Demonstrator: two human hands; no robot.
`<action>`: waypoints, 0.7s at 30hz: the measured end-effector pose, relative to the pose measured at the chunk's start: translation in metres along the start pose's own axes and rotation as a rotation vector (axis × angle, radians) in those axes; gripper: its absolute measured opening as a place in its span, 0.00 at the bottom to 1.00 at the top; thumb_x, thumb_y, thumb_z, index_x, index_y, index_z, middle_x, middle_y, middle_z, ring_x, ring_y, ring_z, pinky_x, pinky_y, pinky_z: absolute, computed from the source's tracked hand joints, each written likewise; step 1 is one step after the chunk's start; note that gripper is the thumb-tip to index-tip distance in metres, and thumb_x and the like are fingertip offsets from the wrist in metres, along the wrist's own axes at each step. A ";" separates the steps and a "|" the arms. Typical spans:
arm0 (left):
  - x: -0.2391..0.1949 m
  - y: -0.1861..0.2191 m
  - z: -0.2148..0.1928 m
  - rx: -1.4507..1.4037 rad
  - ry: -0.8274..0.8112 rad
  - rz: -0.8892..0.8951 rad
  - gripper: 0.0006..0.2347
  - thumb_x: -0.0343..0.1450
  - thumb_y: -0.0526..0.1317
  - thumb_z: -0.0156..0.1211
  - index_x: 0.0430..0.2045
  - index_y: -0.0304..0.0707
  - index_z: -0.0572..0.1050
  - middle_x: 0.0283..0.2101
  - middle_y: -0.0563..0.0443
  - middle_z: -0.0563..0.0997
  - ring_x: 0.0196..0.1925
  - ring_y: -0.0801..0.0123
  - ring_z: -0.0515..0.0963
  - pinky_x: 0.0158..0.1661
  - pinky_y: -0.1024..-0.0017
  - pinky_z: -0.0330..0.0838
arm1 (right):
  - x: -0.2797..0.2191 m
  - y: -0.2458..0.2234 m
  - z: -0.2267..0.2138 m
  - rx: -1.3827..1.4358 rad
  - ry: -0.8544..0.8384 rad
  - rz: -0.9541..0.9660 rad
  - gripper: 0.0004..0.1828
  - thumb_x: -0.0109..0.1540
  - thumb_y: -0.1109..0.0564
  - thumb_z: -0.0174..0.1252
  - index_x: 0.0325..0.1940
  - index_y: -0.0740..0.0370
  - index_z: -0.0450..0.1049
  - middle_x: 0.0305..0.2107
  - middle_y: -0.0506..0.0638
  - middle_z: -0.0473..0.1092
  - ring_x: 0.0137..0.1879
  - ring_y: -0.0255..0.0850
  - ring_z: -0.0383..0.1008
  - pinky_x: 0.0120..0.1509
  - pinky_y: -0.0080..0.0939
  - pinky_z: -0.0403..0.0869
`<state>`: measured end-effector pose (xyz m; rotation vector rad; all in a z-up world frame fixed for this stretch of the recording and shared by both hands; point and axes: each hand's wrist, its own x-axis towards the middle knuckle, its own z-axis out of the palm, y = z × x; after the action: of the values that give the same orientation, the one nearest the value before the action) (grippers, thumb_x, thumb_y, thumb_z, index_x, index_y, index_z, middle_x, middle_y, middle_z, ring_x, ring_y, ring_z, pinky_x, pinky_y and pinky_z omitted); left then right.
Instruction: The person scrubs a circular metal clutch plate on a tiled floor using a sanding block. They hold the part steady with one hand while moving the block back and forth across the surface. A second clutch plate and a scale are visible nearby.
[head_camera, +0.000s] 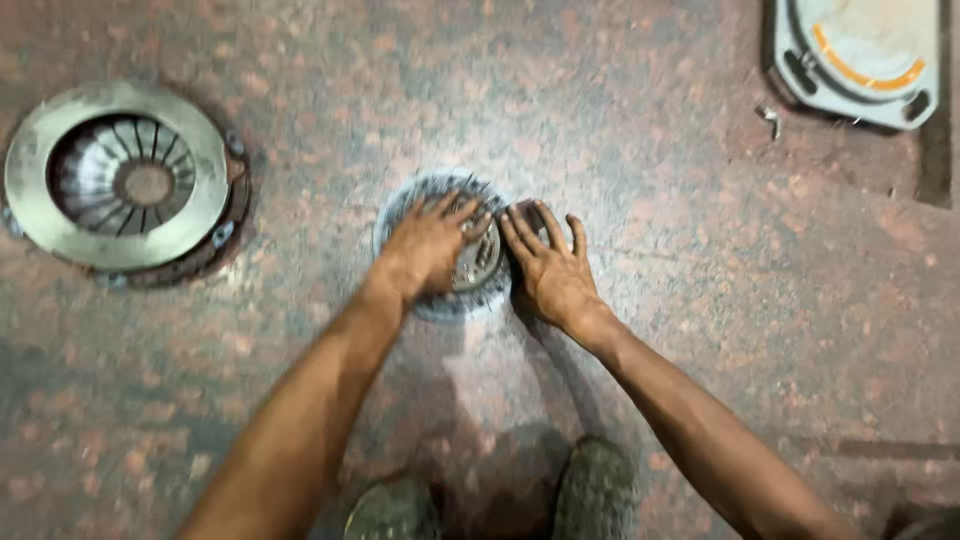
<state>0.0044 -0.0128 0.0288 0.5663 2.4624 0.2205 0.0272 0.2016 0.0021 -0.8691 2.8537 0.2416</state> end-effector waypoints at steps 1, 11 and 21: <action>-0.005 -0.003 -0.003 0.036 -0.024 0.017 0.44 0.65 0.30 0.66 0.73 0.72 0.49 0.80 0.60 0.38 0.81 0.58 0.36 0.74 0.44 0.30 | -0.002 -0.003 -0.001 -0.047 0.006 -0.012 0.52 0.52 0.68 0.50 0.82 0.54 0.45 0.77 0.49 0.45 0.80 0.51 0.40 0.77 0.71 0.41; 0.001 0.021 0.008 -0.391 0.299 -0.286 0.60 0.55 0.53 0.81 0.75 0.37 0.35 0.77 0.32 0.30 0.78 0.48 0.32 0.70 0.42 0.29 | -0.048 -0.042 0.007 0.282 0.017 0.106 0.46 0.57 0.66 0.49 0.81 0.60 0.46 0.77 0.55 0.45 0.82 0.53 0.42 0.79 0.66 0.45; 0.018 0.016 0.018 -0.334 0.200 -0.360 0.58 0.55 0.54 0.81 0.73 0.33 0.40 0.78 0.42 0.39 0.80 0.48 0.39 0.75 0.52 0.35 | 0.005 -0.009 -0.004 0.179 -0.002 0.091 0.47 0.56 0.64 0.51 0.80 0.60 0.44 0.76 0.53 0.45 0.80 0.53 0.43 0.76 0.73 0.43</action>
<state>0.0073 0.0104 0.0092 -0.0451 2.5861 0.5490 0.0276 0.1909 0.0042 -0.7058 2.8616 -0.0039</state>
